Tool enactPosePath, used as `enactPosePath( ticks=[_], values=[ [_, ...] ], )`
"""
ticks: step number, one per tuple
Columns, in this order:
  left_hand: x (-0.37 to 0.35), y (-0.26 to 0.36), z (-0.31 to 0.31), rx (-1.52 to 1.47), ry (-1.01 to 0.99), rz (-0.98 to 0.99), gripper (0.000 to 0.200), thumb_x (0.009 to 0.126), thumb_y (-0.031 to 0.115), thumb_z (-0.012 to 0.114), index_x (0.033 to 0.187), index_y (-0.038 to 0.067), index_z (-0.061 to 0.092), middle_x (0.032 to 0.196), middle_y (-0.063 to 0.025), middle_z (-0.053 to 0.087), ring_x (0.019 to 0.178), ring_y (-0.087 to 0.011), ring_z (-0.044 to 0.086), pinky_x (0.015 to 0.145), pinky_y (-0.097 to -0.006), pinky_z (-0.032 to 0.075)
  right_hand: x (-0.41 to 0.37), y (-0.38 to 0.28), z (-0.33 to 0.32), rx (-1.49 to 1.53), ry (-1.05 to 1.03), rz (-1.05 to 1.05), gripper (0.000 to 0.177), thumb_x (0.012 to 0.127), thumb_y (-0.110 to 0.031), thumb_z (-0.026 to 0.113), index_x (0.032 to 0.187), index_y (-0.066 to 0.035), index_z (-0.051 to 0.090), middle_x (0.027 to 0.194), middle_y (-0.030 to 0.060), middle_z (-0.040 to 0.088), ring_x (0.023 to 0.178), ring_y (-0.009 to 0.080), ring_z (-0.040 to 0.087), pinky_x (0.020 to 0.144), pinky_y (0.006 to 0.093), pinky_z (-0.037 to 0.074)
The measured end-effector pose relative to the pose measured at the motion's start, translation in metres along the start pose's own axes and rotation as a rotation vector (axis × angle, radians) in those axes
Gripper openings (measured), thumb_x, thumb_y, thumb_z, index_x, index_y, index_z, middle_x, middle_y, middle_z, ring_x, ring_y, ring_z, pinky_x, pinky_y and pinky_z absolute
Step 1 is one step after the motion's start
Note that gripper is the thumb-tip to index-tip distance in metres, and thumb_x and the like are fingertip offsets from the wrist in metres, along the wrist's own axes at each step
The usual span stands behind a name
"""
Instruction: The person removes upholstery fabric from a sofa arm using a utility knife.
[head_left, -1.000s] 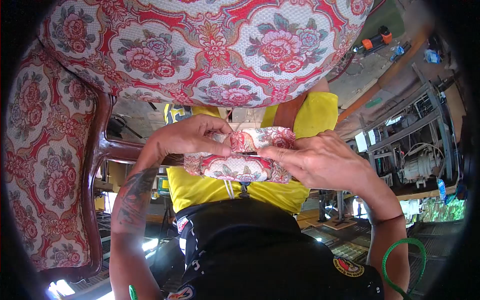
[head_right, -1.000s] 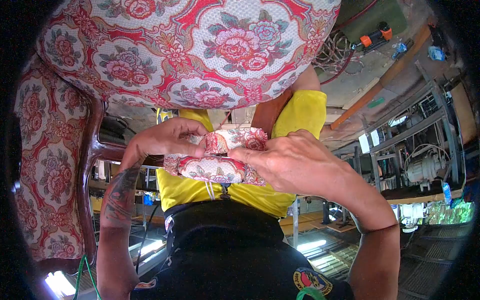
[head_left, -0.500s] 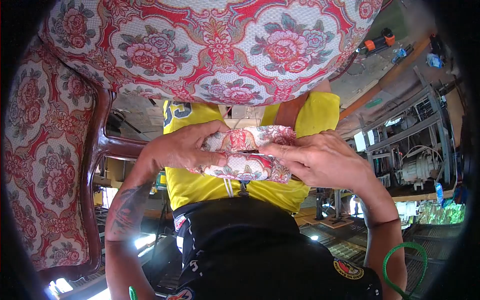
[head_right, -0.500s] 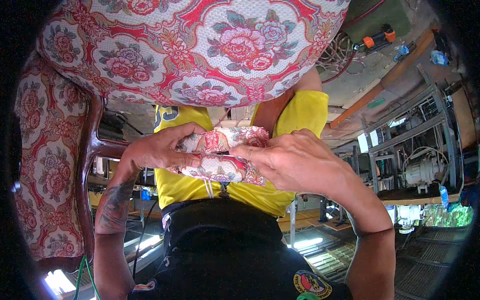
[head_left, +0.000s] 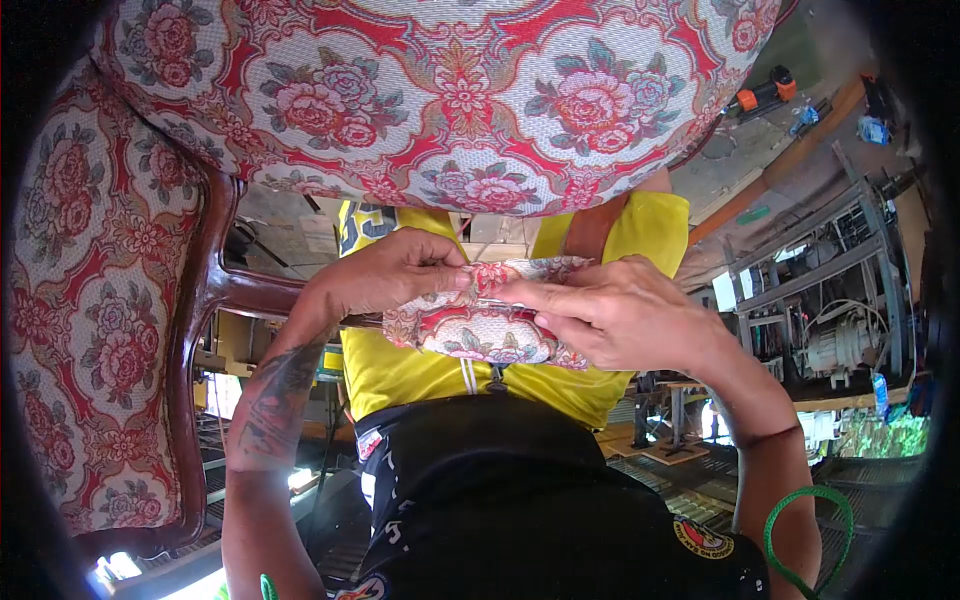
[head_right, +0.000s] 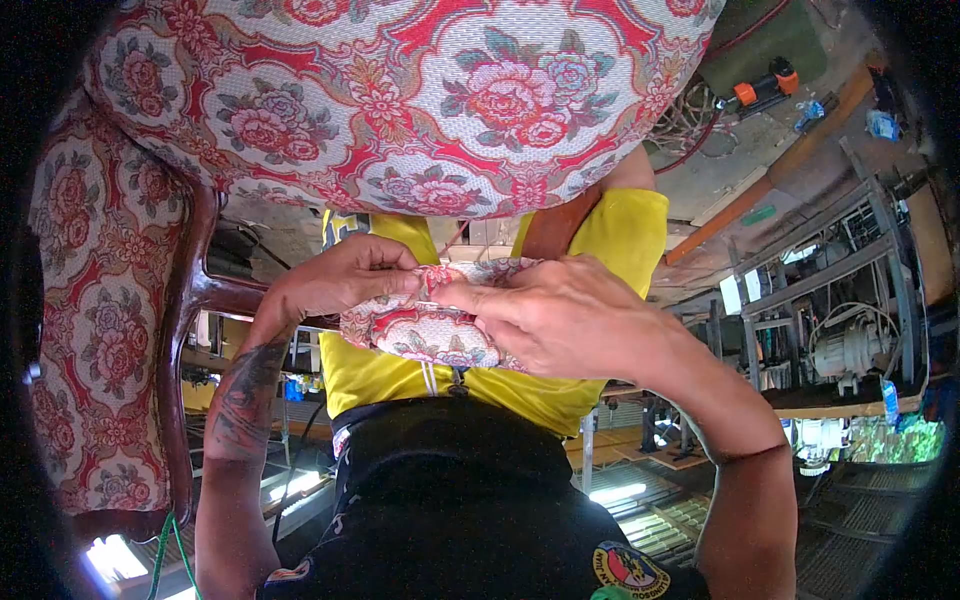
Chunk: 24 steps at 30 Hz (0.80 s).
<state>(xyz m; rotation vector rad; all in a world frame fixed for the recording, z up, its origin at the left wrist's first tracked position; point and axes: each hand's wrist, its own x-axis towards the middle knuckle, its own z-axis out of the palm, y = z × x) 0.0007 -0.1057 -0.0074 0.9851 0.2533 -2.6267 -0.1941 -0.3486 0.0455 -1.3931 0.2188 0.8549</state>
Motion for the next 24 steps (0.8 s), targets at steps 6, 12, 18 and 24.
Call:
enactPosePath(
  ticks=[6,12,18,24],
  values=[
    [0.0,-0.003,-0.001,-0.054,0.008,0.005,0.026,0.107,0.023,0.07,0.115,-0.002,0.073,0.098,0.0021,0.072,0.092,-0.0045,0.06,0.081,-0.0255,0.05,0.003,-0.001,0.01,-0.087,-0.042,-0.005,0.051,0.096,-0.018,0.07,0.145,-0.028,0.067,0.074,0.0106,0.07,0.061,0.0311,0.069,0.056,0.0447,0.056],
    [0.001,-0.006,-0.002,-0.003,0.014,0.034,0.024,0.108,0.022,0.069,0.114,-0.001,0.072,0.102,0.0003,0.074,0.094,-0.006,0.064,0.084,-0.0256,0.051,0.004,-0.002,0.007,-0.013,-0.045,0.011,0.044,0.098,-0.02,0.06,0.14,-0.026,0.07,0.074,0.0189,0.069,0.065,0.0392,0.07,0.062,0.054,0.057],
    [0.0,-0.002,0.0,-0.029,0.014,0.029,0.023,0.108,0.022,0.068,0.114,-0.001,0.071,0.102,0.0006,0.073,0.094,-0.0052,0.062,0.084,-0.0253,0.051,0.002,0.001,0.012,-0.062,-0.025,-0.022,0.051,0.096,-0.016,0.07,0.146,-0.027,0.067,0.069,0.0091,0.068,0.059,0.0307,0.068,0.057,0.0456,0.055],
    [0.002,-0.007,-0.001,-0.009,0.014,0.054,0.023,0.109,0.022,0.068,0.114,0.0,0.07,0.099,0.0023,0.071,0.092,-0.0043,0.06,0.082,-0.0245,0.049,0.003,-0.011,0.005,-0.056,-0.082,0.009,0.045,0.097,-0.016,0.063,0.142,-0.023,0.068,0.074,0.0186,0.07,0.066,0.039,0.071,0.062,0.0536,0.057]
  ],
)
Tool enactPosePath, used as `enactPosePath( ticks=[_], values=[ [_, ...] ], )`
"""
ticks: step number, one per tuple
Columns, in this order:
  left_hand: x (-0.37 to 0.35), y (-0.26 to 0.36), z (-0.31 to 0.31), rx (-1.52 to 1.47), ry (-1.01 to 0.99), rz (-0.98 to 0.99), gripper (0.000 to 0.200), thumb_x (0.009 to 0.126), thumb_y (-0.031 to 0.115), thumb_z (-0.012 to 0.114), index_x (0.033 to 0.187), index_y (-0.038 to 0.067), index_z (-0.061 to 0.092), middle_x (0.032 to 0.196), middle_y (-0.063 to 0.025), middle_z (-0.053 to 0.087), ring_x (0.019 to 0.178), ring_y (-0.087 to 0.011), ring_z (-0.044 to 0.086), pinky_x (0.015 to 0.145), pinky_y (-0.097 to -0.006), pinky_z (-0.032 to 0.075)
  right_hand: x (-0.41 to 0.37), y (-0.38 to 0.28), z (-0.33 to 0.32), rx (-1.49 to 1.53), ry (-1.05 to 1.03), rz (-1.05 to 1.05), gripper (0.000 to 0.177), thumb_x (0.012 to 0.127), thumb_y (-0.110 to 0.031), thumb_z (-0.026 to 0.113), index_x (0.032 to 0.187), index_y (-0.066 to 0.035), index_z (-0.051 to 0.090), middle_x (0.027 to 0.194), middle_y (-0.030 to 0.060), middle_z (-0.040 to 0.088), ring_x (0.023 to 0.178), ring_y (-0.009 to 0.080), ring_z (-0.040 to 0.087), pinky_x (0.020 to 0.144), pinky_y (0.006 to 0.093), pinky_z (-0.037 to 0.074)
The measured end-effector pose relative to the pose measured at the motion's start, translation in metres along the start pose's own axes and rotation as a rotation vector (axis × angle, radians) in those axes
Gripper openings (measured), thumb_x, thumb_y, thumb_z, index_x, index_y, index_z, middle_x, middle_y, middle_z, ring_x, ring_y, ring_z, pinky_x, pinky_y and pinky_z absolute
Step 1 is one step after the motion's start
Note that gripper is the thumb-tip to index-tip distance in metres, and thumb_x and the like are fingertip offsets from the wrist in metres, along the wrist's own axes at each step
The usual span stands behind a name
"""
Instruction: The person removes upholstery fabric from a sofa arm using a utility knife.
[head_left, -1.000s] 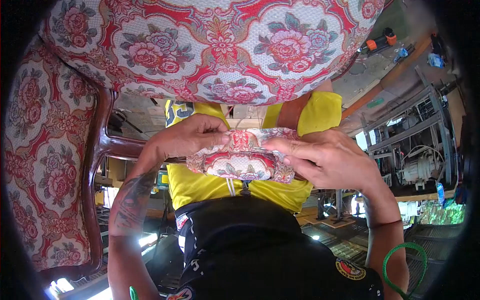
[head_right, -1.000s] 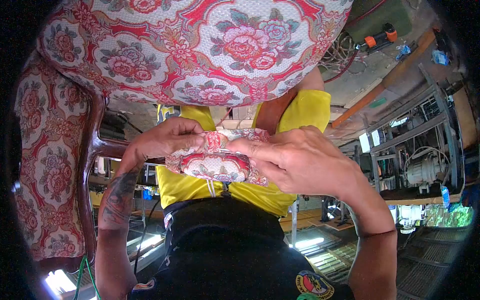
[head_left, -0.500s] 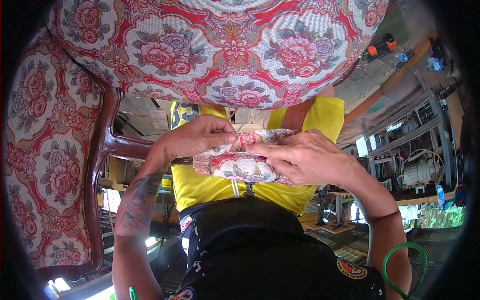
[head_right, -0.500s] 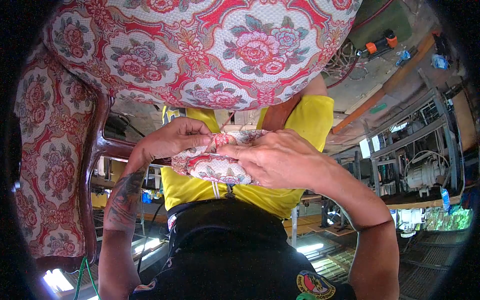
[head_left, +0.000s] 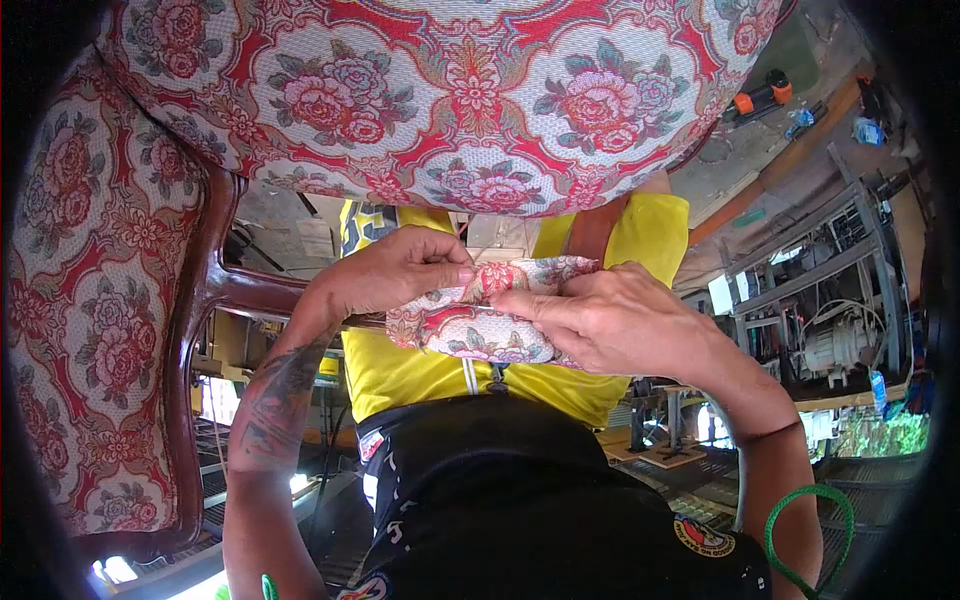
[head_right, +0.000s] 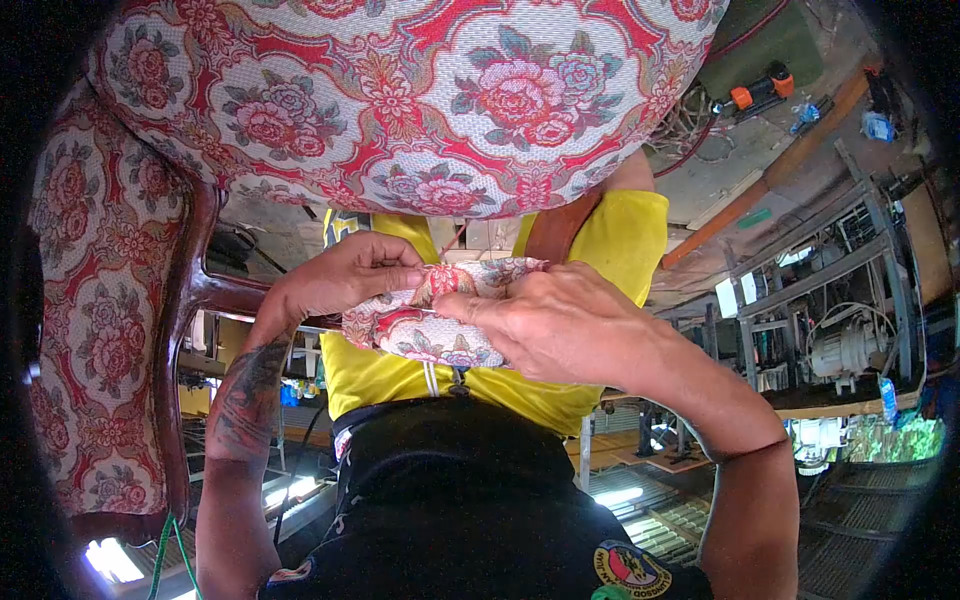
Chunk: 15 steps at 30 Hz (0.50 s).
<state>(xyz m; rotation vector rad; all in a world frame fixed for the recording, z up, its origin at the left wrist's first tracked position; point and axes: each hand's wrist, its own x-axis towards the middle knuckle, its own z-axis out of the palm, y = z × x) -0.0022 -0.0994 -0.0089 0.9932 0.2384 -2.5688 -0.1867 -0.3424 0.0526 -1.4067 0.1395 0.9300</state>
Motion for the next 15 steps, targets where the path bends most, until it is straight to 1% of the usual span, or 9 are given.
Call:
enactPosePath(
  ticks=[2,3,5,8,13,15],
  values=[
    [0.0,0.0,0.0,0.005,0.0,0.002,0.023,0.109,0.022,0.068,0.114,0.0,0.07,0.099,0.0027,0.07,0.092,-0.0042,0.059,0.082,-0.0243,0.049,0.0,-0.001,0.0,-0.093,0.001,-0.039,0.049,0.097,-0.016,0.062,0.145,-0.021,0.066,0.074,0.0197,0.071,0.067,0.0392,0.072,0.062,0.0537,0.057],
    [-0.001,0.001,0.0,-0.007,0.002,-0.001,0.023,0.108,0.022,0.069,0.113,0.0,0.071,0.099,0.0025,0.071,0.092,-0.0044,0.06,0.082,-0.0244,0.049,0.0,-0.004,-0.001,-0.093,0.0,-0.039,0.049,0.097,-0.016,0.062,0.145,-0.021,0.066,0.074,0.0197,0.071,0.067,0.0392,0.072,0.062,0.0537,0.057],
    [-0.002,0.004,0.002,-0.017,0.005,-0.004,0.023,0.108,0.022,0.069,0.113,0.0,0.071,0.099,0.0024,0.071,0.092,-0.0046,0.06,0.082,-0.0245,0.05,0.001,-0.009,-0.002,-0.108,-0.092,0.035,0.052,0.096,-0.015,0.062,0.148,-0.02,0.064,0.074,0.0202,0.071,0.067,0.0392,0.073,0.062,0.0537,0.057],
    [-0.002,0.008,0.007,-0.006,0.007,-0.03,0.022,0.106,0.021,0.071,0.113,-0.001,0.071,0.099,0.0007,0.072,0.091,-0.0053,0.062,0.08,-0.0252,0.051,-0.001,-0.009,-0.001,-0.144,-0.077,0.003,0.055,0.094,-0.015,0.063,0.149,-0.018,0.063,0.073,0.02,0.07,0.065,0.0385,0.072,0.062,0.0532,0.057],
    [-0.004,-0.001,0.012,0.041,0.134,0.029,0.02,0.104,0.017,0.074,0.11,-0.003,0.072,0.095,-0.0007,0.073,0.087,-0.0058,0.063,0.076,-0.0262,0.052,0.0,-0.003,-0.006,-0.153,-0.119,-0.021,0.058,0.092,-0.014,0.064,0.15,-0.018,0.062,0.072,0.0197,0.07,0.065,0.0385,0.072,0.061,0.0531,0.057],
    [-0.004,-0.003,0.012,0.054,0.146,0.017,0.02,0.103,0.016,0.075,0.11,-0.003,0.072,0.095,-0.0005,0.073,0.087,-0.0057,0.063,0.075,-0.026,0.052,-0.004,0.001,-0.006,-0.133,-0.12,-0.039,0.058,0.092,-0.014,0.064,0.15,-0.018,0.062,0.071,0.0196,0.069,0.065,0.0385,0.072,0.06,0.0533,0.056]
  ],
)
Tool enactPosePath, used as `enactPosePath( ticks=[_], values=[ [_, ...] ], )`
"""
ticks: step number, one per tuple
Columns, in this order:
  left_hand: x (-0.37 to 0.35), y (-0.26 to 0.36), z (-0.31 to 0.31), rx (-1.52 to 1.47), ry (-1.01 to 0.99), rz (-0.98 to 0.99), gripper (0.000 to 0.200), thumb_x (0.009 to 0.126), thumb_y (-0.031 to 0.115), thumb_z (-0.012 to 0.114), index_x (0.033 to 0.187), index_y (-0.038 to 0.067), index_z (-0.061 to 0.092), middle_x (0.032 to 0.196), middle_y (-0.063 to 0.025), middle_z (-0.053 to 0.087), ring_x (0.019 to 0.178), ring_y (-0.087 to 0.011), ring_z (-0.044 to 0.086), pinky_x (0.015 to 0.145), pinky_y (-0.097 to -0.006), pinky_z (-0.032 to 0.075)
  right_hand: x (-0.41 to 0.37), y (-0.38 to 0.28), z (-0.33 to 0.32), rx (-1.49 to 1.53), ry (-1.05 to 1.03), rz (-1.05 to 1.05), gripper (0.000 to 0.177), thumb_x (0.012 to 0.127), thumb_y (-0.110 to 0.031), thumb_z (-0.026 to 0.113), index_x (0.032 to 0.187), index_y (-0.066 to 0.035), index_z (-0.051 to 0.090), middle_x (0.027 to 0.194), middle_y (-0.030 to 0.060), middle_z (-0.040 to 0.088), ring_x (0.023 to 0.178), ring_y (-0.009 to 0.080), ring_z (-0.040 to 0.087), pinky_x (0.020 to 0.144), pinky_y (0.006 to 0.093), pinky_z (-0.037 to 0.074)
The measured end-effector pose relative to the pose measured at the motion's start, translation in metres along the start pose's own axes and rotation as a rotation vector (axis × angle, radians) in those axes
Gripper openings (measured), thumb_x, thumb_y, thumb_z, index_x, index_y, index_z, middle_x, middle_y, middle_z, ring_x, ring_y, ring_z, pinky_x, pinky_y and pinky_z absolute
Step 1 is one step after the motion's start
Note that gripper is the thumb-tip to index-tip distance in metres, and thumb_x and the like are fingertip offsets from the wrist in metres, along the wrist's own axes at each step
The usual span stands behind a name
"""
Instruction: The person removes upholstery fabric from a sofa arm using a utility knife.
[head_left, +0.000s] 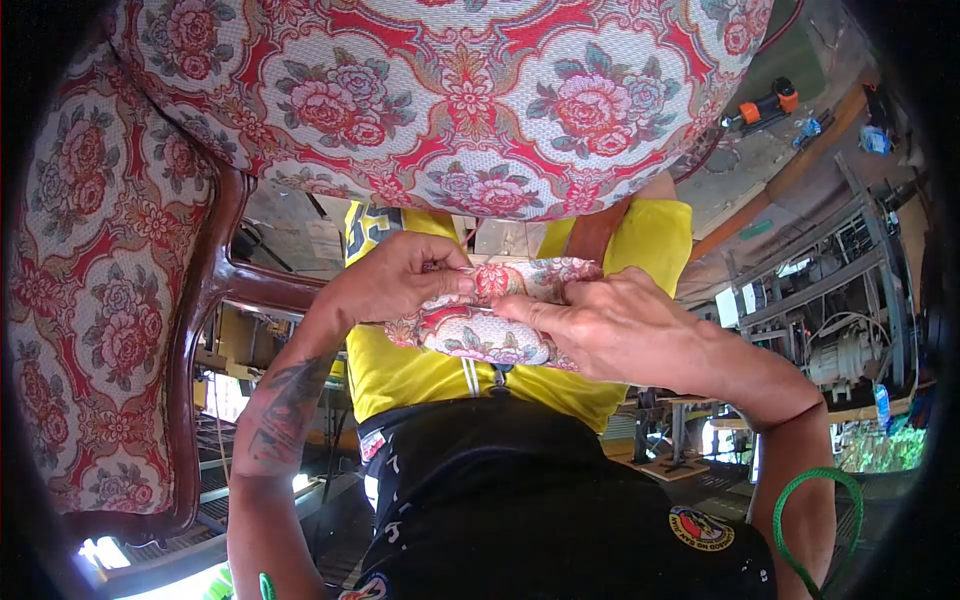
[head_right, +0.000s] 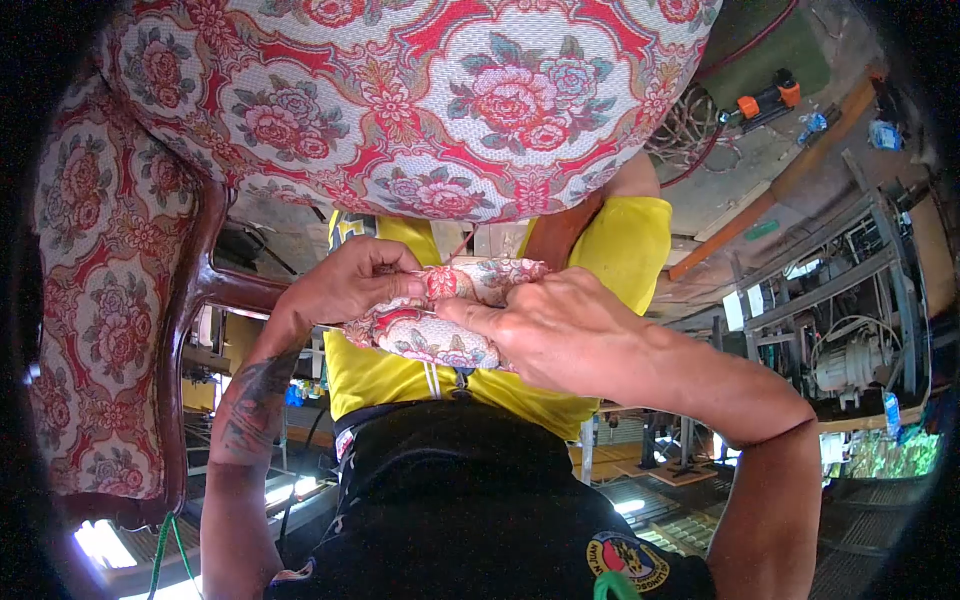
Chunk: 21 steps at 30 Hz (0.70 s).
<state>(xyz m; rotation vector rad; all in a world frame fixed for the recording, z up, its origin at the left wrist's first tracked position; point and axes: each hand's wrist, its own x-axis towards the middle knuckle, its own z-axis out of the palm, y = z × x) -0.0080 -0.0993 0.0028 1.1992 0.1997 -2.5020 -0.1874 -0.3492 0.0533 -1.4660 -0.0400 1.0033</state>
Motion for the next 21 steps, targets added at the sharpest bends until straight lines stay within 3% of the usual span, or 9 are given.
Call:
enactPosePath(
  ticks=[3,6,9,12,15,21],
  values=[
    [-0.002,0.003,0.0,0.056,0.019,0.003,0.021,0.103,0.017,0.075,0.109,-0.003,0.073,0.095,-0.0001,0.073,0.086,-0.0055,0.063,0.075,-0.0258,0.052,-0.01,0.003,-0.001,-0.017,0.084,-0.044,0.059,0.091,-0.014,0.066,0.15,-0.019,0.062,0.068,0.0181,0.067,0.063,0.0378,0.071,0.059,0.0532,0.056],
    [-0.001,0.002,0.005,0.011,0.012,-0.015,0.02,0.104,0.017,0.074,0.109,-0.002,0.073,0.093,0.001,0.072,0.085,-0.0048,0.061,0.073,-0.0257,0.05,-0.025,0.003,-0.005,-0.058,0.026,0.046,0.058,0.091,-0.015,0.067,0.148,-0.02,0.064,0.065,0.017,0.065,0.059,0.036,0.069,0.056,0.0513,0.055],
    [0.0,0.007,-0.002,-0.011,-0.011,-0.046,0.02,0.105,0.019,0.074,0.108,-0.001,0.073,0.091,0.0018,0.071,0.085,-0.0045,0.059,0.073,-0.0257,0.049,-0.02,0.009,-0.009,-0.021,0.08,0.023,0.056,0.092,-0.018,0.069,0.147,-0.022,0.065,0.064,0.016,0.064,0.054,0.0341,0.066,0.053,0.0478,0.053],
    [-0.007,0.013,-0.004,0.02,-0.043,-0.07,0.022,0.105,0.021,0.074,0.109,-0.001,0.073,0.092,0.0019,0.071,0.086,-0.0048,0.059,0.075,-0.0256,0.049,-0.02,0.007,-0.021,-0.01,-0.002,0.014,0.052,0.094,-0.021,0.07,0.146,-0.025,0.066,0.064,0.0145,0.064,0.052,0.0325,0.065,0.05,0.0452,0.052],
    [-0.007,0.008,-0.015,0.025,-0.073,-0.075,0.024,0.106,0.022,0.073,0.11,-0.001,0.073,0.094,0.001,0.071,0.089,-0.0058,0.061,0.078,-0.0265,0.05,-0.012,0.01,-0.027,0.06,0.2,-0.051,0.048,0.098,-0.022,0.068,0.145,-0.025,0.067,0.063,0.0123,0.063,0.052,0.0313,0.064,0.051,0.0456,0.05],
    [-0.007,0.0,-0.014,-0.077,-0.063,0.002,0.024,0.105,0.021,0.073,0.116,-0.001,0.071,0.101,-0.0003,0.072,0.091,-0.0064,0.062,0.08,-0.0263,0.051,0.026,0.027,-0.002,0.028,0.163,-0.173,0.048,0.096,-0.021,0.069,0.144,-0.026,0.067,0.066,0.0137,0.066,0.056,0.0321,0.066,0.054,0.0464,0.052]
  ],
)
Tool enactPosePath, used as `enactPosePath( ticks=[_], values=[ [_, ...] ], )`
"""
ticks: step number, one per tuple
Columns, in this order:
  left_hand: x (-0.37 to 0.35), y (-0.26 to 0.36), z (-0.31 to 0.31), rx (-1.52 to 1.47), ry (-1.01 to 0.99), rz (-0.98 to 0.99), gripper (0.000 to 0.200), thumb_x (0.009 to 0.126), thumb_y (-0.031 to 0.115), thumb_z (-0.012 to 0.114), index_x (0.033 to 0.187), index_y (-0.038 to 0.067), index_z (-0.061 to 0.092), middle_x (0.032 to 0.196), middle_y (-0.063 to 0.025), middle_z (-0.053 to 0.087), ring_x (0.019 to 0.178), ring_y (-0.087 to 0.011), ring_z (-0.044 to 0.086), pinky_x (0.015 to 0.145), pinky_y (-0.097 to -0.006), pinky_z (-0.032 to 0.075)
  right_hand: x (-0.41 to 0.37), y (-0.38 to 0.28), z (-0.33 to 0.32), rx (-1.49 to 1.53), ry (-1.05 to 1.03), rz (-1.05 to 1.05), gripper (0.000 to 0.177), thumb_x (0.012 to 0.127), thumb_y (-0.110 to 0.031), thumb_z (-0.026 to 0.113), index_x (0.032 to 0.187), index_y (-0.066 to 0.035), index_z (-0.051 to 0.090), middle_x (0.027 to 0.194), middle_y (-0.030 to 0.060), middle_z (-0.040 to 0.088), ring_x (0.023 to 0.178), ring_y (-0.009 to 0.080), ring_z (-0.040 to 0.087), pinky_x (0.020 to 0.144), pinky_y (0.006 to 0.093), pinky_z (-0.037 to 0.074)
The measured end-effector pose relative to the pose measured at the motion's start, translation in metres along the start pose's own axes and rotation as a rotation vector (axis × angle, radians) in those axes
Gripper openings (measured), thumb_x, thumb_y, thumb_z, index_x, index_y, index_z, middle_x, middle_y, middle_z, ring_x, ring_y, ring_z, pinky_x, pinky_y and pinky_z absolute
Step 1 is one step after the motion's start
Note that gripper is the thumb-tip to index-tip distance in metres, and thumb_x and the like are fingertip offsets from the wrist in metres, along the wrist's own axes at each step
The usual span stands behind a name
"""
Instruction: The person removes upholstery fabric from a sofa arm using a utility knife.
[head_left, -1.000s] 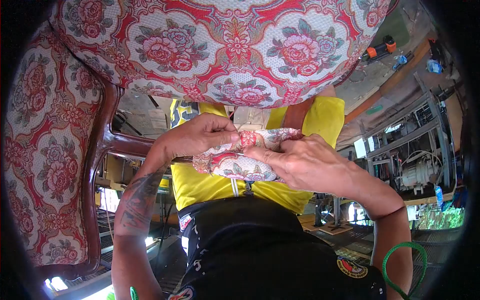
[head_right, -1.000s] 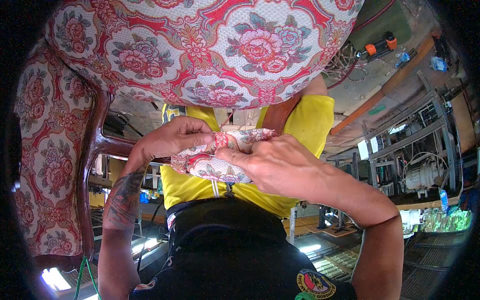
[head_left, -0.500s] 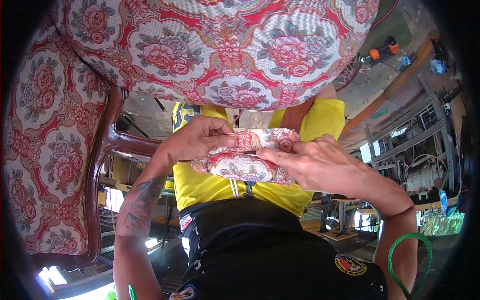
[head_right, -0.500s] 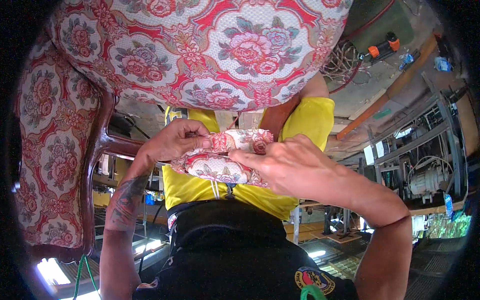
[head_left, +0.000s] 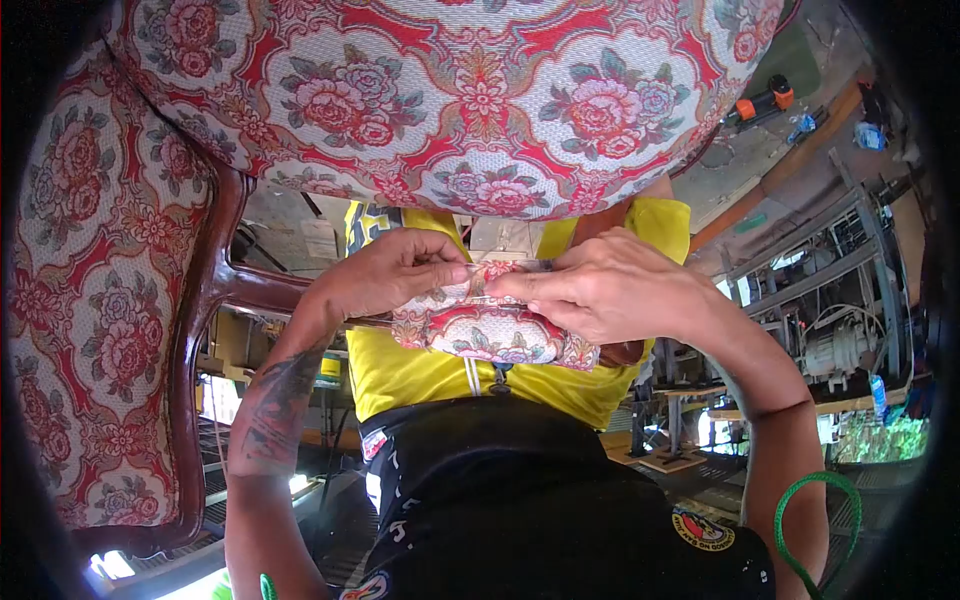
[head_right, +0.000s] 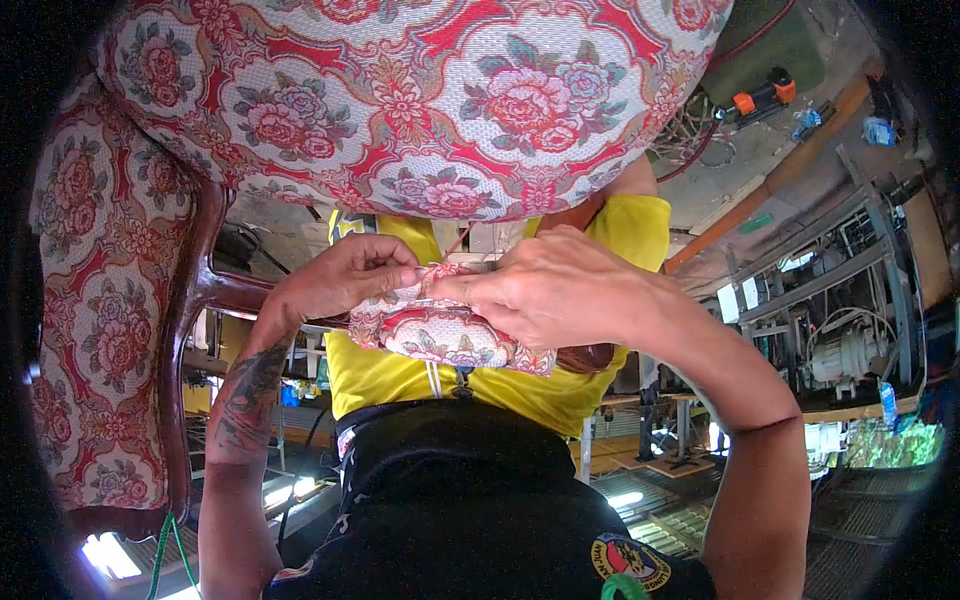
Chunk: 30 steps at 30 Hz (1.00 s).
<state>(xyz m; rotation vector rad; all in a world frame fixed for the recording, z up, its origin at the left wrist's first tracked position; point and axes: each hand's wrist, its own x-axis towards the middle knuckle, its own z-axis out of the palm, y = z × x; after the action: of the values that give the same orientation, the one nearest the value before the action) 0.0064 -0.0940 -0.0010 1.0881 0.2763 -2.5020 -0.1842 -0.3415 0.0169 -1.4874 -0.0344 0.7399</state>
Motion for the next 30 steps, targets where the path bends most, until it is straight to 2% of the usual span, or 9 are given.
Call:
enactPosePath(
  ticks=[4,10,13,18,25,30],
  values=[
    [-0.005,0.005,-0.003,-0.028,-0.022,-0.03,0.029,0.105,0.02,0.074,0.123,-0.002,0.068,0.107,-0.0019,0.072,0.098,-0.0079,0.065,0.087,-0.0271,0.053,0.006,-0.003,-0.001,0.051,-0.035,0.029,0.049,0.094,-0.021,0.069,0.142,-0.027,0.067,0.069,0.0139,0.068,0.058,0.032,0.068,0.055,0.0471,0.053],
    [-0.001,0.001,-0.005,-0.002,-0.03,-0.048,0.029,0.102,0.017,0.076,0.122,-0.002,0.069,0.108,-0.0021,0.073,0.1,-0.0085,0.066,0.09,-0.0272,0.054,0.002,-0.002,0.004,0.038,-0.036,0.036,0.048,0.094,-0.021,0.068,0.141,-0.029,0.067,0.072,0.0138,0.07,0.06,0.0332,0.069,0.055,0.0474,0.054],
    [-0.002,0.002,-0.004,-0.022,-0.02,-0.049,0.029,0.102,0.017,0.077,0.122,-0.002,0.069,0.107,-0.0022,0.073,0.1,-0.0083,0.066,0.09,-0.027,0.054,0.002,-0.002,0.004,0.025,-0.011,0.013,0.048,0.094,-0.021,0.068,0.141,-0.028,0.067,0.071,0.0142,0.069,0.06,0.0342,0.07,0.053,0.0476,0.054],
    [-0.002,0.002,-0.004,-0.029,-0.024,-0.047,0.028,0.102,0.017,0.077,0.122,-0.002,0.069,0.107,-0.0024,0.073,0.1,-0.0081,0.066,0.089,-0.0269,0.054,0.002,-0.013,-0.001,-0.031,-0.103,0.093,0.05,0.094,-0.021,0.068,0.144,-0.026,0.066,0.066,0.0151,0.067,0.058,0.0349,0.069,0.052,0.0493,0.053],
    [-0.003,0.003,-0.004,0.005,-0.017,-0.047,0.028,0.102,0.017,0.077,0.122,-0.002,0.07,0.107,-0.0017,0.074,0.099,-0.0079,0.066,0.088,-0.0266,0.054,0.003,-0.012,0.001,-0.023,-0.071,0.054,0.052,0.093,-0.021,0.067,0.145,-0.025,0.065,0.066,0.0153,0.067,0.059,0.0342,0.069,0.053,0.0504,0.053],
    [-0.003,0.004,-0.003,0.006,-0.019,-0.038,0.026,0.102,0.017,0.077,0.119,-0.002,0.07,0.105,-0.0016,0.073,0.097,-0.0076,0.065,0.086,-0.0267,0.053,0.007,-0.033,-0.011,-0.095,-0.219,0.16,0.059,0.088,-0.016,0.068,0.147,-0.022,0.063,0.07,0.017,0.068,0.062,0.0372,0.07,0.056,0.0536,0.054]
  ],
)
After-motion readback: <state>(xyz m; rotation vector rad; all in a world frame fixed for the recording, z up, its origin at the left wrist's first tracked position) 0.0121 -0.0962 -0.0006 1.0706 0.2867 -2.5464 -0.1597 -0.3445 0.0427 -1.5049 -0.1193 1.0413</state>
